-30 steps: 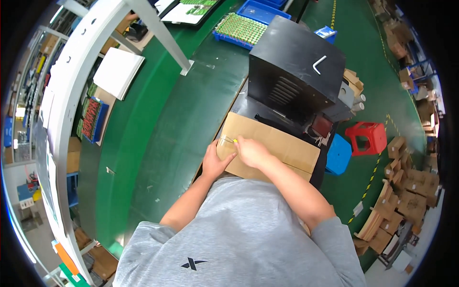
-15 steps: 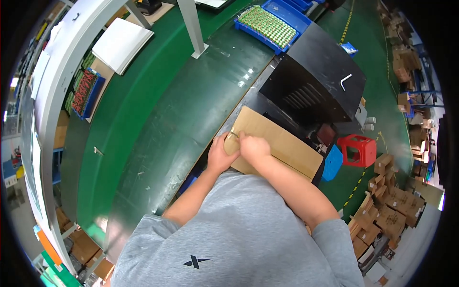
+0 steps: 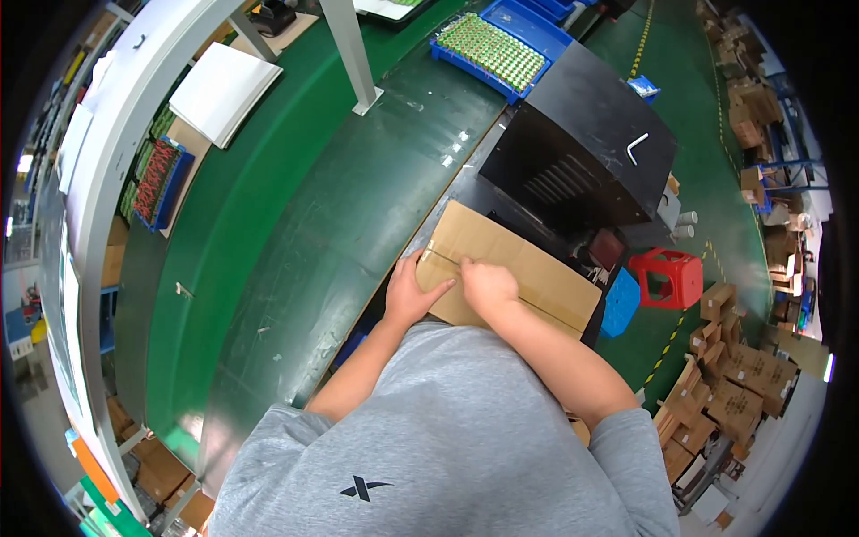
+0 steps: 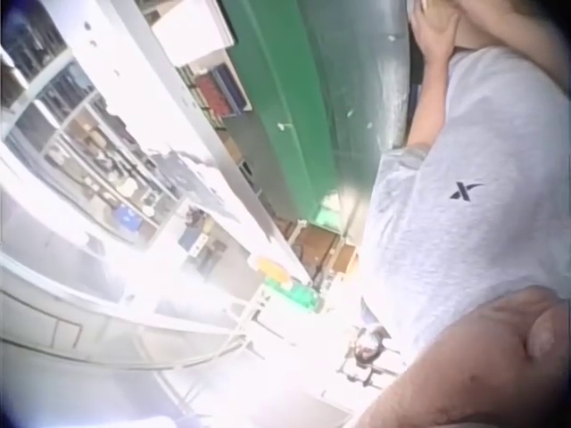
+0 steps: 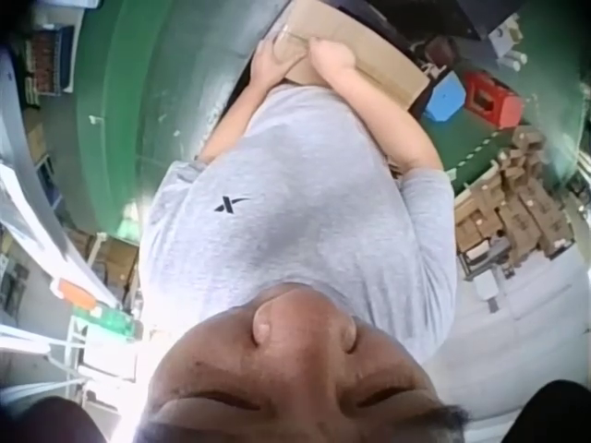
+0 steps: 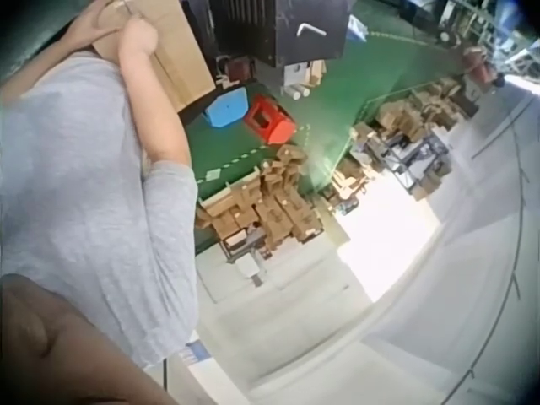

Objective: Folding and preparing cardboard boxes for packaging components on a production line.

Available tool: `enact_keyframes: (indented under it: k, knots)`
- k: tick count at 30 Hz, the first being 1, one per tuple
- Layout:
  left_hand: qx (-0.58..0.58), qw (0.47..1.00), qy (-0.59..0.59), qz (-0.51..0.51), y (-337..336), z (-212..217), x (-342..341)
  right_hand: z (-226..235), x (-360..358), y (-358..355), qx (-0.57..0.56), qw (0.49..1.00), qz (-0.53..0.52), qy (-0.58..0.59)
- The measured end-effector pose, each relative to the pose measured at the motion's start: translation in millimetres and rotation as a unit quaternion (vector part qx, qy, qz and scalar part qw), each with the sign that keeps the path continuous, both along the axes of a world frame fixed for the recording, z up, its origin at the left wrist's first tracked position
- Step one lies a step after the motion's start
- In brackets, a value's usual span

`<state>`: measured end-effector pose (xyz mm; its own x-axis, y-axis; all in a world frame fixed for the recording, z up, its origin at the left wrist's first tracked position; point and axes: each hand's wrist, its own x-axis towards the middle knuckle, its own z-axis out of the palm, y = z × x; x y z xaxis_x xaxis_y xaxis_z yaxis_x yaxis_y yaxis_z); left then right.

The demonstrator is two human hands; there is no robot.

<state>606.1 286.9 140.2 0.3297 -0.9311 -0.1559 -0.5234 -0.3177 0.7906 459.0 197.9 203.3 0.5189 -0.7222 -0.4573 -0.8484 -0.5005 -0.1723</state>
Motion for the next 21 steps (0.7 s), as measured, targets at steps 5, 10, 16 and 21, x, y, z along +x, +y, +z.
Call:
enact_keyframes:
  k: [5, 10, 16, 21]
  knots:
    - [0.001, 1.0, -0.003, 0.002, 2, 3, 0, -1, -43, 7, 0.012, 0.999, 0.004, 0.036]
    - [-0.009, 1.0, -0.015, -0.005, 1, 1, -1, 9, -94, 12, 0.02, 0.998, -0.01, 0.052]
    - [0.015, 1.0, -0.009, -0.014, 1, 3, -2, 15, -153, 25, 0.025, 0.995, -0.03, 0.094]
    - [-0.012, 0.999, -0.025, -0.02, 0, -4, -1, 12, -200, 41, -0.023, 0.996, -0.051, 0.07]
